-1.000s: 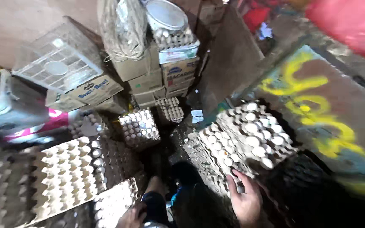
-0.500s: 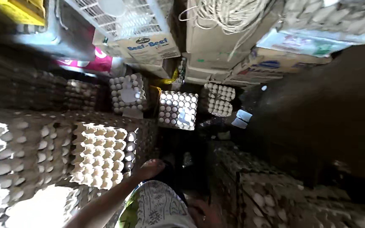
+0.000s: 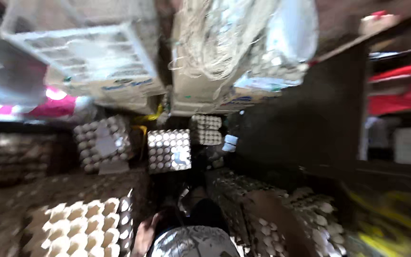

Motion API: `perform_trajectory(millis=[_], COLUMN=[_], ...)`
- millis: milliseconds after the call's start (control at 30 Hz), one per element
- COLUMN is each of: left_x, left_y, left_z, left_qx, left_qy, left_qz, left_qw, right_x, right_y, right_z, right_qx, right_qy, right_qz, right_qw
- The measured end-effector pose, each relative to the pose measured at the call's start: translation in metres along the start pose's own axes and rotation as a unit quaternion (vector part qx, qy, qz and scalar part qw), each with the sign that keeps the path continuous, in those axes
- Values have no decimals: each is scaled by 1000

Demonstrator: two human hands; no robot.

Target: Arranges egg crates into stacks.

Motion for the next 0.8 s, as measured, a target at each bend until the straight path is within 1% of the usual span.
perform_trajectory(millis=[67,133,167,267,333,400,500,600,633,667,700,733,800], left_x=[-6,-10,-11,-15,-21,-26,-42,-62,-70,-79,-84,-88,-96], left_y=[1,-4,-5,-8,-8,-8,-8,-22,-31,-40,-47,-55,-78], left_z=[0,5,10,22,31,41,60,86,93,98,101,102,100], left_qx=[-24,-68,-92,-154,-189,-220,-251,-217,-207,-214,-236,-261,-309], left_qy=[15,20,18,16,5,-1,18,19,36,63,88,106,147], left_qz=[30,67,90,142,174,215,306,373,393,415,441,466,519], left_qw=[999,995,991,978,966,951,918,902,895,882,861,838,783], right_x=[-7,-14,-14,-4,8,24,39,45,48,54,61,66,72], right_y=[44,79,93,129,146,162,188,224,234,244,253,260,267], right_z=[-22,-35,-42,-63,-78,-88,-109,-146,-160,-173,-188,-204,-230], right_qx=[7,0,-10,-25,-39,-67,-101,-106,-119,-139,-165,-190,-221], right_qy=[73,170,203,272,301,314,374,467,487,499,505,511,554], right_qz=[74,194,234,286,291,277,270,249,240,236,234,231,217], right_qw=[995,966,951,919,907,905,882,842,831,822,814,806,773])
Point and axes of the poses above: each hand's wrist, its own x-axis towards the middle knuckle, its own y-axis out of the back of the hand, z = x × y, the point moved 8 cm from there along x, towards the middle knuckle, and after that the axes turned 10 degrees about x, right-handed, at the moved point
